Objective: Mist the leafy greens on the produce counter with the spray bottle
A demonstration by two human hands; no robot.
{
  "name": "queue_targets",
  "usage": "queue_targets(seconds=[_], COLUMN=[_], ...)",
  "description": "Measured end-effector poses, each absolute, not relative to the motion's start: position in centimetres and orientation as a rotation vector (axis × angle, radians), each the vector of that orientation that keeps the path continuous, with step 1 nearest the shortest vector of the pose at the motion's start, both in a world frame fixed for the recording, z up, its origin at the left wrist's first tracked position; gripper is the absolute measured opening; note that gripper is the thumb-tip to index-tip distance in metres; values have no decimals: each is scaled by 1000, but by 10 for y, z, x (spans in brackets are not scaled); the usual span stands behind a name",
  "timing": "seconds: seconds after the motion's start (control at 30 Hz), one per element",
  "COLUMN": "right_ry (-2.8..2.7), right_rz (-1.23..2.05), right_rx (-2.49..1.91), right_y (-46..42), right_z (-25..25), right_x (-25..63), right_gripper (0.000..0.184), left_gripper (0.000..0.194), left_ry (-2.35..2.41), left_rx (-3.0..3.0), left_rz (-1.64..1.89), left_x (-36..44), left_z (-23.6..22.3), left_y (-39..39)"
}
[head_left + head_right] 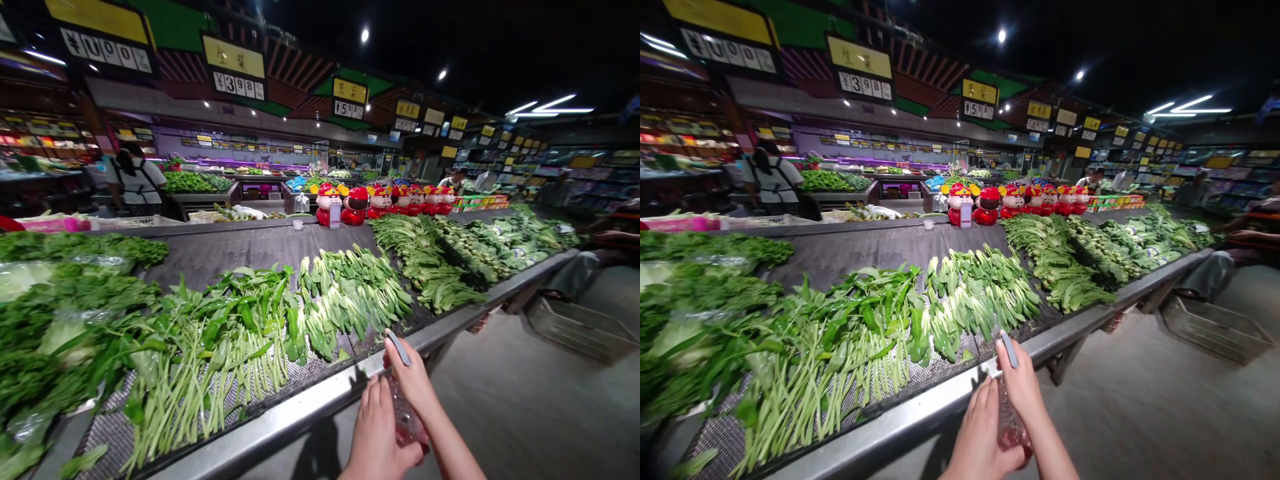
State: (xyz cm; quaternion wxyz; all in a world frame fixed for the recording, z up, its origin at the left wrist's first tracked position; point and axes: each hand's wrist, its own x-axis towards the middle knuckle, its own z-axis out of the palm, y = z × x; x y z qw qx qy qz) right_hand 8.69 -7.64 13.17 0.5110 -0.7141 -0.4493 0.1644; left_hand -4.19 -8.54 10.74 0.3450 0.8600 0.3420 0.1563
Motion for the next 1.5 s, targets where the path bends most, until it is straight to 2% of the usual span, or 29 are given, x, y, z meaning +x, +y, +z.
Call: queue_targets(seconds=[0.23,0.53,0.8,1.0,1.5], right_ry=[-1011,-949,-938,-975,-1004], right_rz=[397,242,236,222,208], right_rx=[-1663,-1736,-1701,-1660,-1649], right_y=[-85,-91,-86,-74,-12], right_z=[135,130,142,159,164], right_x=[96,100,95,105,145], right_gripper=[41,40,40,39,39], left_gripper=[91,89,86,85,88], left_ry=[829,749,778,797,845], left_rx=[2268,2301,2342,2400,2431], left_rz=[327,309,310,284,469], left_x=[-27,-24,-27,-16,18], left_z=[98,100,123,143,151], left_y=[-82,-80,-77,-64,-13])
